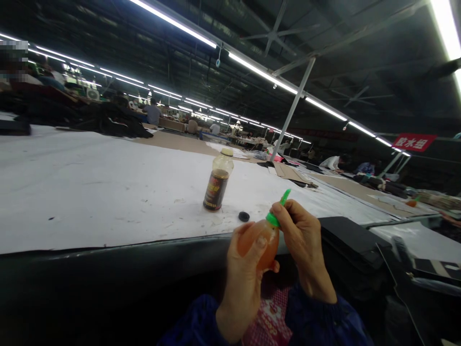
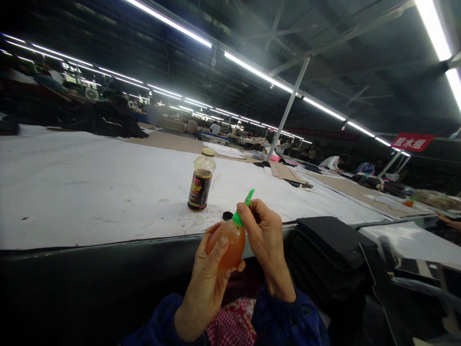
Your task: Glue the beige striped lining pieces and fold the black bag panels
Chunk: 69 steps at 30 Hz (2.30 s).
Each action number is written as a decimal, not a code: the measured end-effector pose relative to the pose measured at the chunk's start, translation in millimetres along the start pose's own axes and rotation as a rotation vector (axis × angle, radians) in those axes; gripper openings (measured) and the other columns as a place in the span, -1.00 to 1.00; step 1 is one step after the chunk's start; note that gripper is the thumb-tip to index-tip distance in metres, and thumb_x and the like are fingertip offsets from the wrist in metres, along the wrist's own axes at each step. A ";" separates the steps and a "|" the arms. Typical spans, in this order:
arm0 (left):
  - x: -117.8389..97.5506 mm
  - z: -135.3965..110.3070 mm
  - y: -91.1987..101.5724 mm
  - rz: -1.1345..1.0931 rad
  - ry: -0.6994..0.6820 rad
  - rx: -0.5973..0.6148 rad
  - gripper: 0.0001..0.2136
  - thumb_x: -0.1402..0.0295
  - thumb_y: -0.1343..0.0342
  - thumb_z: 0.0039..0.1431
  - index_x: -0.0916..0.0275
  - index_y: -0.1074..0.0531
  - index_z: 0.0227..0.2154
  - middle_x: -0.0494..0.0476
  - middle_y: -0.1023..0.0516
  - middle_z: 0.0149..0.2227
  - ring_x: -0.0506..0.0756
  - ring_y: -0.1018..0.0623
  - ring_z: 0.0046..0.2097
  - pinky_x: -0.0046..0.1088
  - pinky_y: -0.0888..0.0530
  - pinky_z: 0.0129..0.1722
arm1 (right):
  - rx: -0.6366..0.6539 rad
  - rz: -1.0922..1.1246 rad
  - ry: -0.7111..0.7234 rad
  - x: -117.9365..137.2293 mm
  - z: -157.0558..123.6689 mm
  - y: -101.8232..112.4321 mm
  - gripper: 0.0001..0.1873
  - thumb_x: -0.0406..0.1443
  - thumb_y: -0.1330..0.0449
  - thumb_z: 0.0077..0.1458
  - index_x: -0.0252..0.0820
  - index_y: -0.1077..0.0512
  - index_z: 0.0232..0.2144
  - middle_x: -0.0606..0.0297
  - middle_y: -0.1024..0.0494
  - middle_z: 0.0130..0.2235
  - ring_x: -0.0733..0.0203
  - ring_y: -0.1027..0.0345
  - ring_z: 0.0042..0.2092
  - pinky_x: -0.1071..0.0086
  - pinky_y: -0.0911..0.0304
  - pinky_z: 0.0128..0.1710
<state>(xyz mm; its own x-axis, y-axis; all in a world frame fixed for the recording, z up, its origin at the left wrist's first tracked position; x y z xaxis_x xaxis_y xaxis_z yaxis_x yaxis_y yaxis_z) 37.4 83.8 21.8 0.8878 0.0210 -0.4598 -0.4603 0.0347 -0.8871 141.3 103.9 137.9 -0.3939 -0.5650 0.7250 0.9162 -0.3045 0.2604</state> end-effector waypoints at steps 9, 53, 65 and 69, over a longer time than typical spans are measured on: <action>-36.7 -0.2 18.4 0.349 -0.422 -0.160 -0.52 0.38 -0.49 -0.11 0.12 -0.46 -0.10 0.07 -0.56 -0.11 0.09 -0.60 -0.22 -0.48 -0.55 -0.33 | -0.053 -0.060 -0.050 9.5 -10.6 -0.3 -0.50 0.13 -0.26 0.06 -0.14 -0.40 -0.56 0.43 -0.29 -0.62 0.32 -0.07 -0.56 0.40 -0.03 -0.57; -2.5 8.6 -2.9 -0.028 0.135 0.143 -0.52 0.18 -0.44 0.03 0.18 -0.43 -0.05 0.11 -0.59 -0.15 0.07 -0.59 -0.26 -0.55 -0.53 -0.54 | 0.403 0.268 0.087 5.7 -11.0 -13.9 -0.49 0.06 -0.16 0.27 0.18 -0.37 0.22 0.32 -0.24 0.37 0.02 -0.23 0.28 0.17 -0.20 0.23; -7.3 3.9 3.6 0.085 -0.089 0.024 -0.46 0.20 -0.51 -0.11 0.18 -0.39 -0.10 0.06 -0.60 -0.22 0.04 -0.57 -0.36 -0.52 -0.51 -0.55 | 0.242 0.238 -0.030 -14.6 -0.4 -4.7 -0.71 -0.06 -0.44 -0.02 -0.07 -0.49 -0.44 0.36 -0.53 -0.35 0.19 -0.36 -0.26 0.33 -0.25 -0.17; -24.7 -0.5 12.0 0.229 -0.351 -0.113 -0.46 0.27 -0.53 -0.15 0.16 -0.43 -0.10 0.03 -0.60 -0.25 -0.02 -0.55 -0.41 -0.55 -0.53 -0.47 | 0.014 0.146 -0.093 -14.9 -12.9 3.7 -0.63 -0.02 -0.45 -0.08 -0.10 -0.45 -0.46 0.35 -0.51 -0.40 0.16 -0.33 -0.32 0.29 -0.22 -0.24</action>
<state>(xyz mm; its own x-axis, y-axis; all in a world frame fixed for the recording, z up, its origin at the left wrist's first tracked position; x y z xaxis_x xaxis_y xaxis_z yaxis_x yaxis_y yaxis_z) 10.0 83.3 22.5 0.6986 0.3550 -0.6213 -0.6250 -0.1201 -0.7714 149.6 101.3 119.8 -0.2484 -0.5288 0.8116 0.9644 -0.2131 0.1563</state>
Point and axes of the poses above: each hand's wrist, its own z-axis towards the middle knuckle, its own y-axis out of the back of the hand, x = y × z, the point moved 10 cm from there along z, towards the middle knuckle
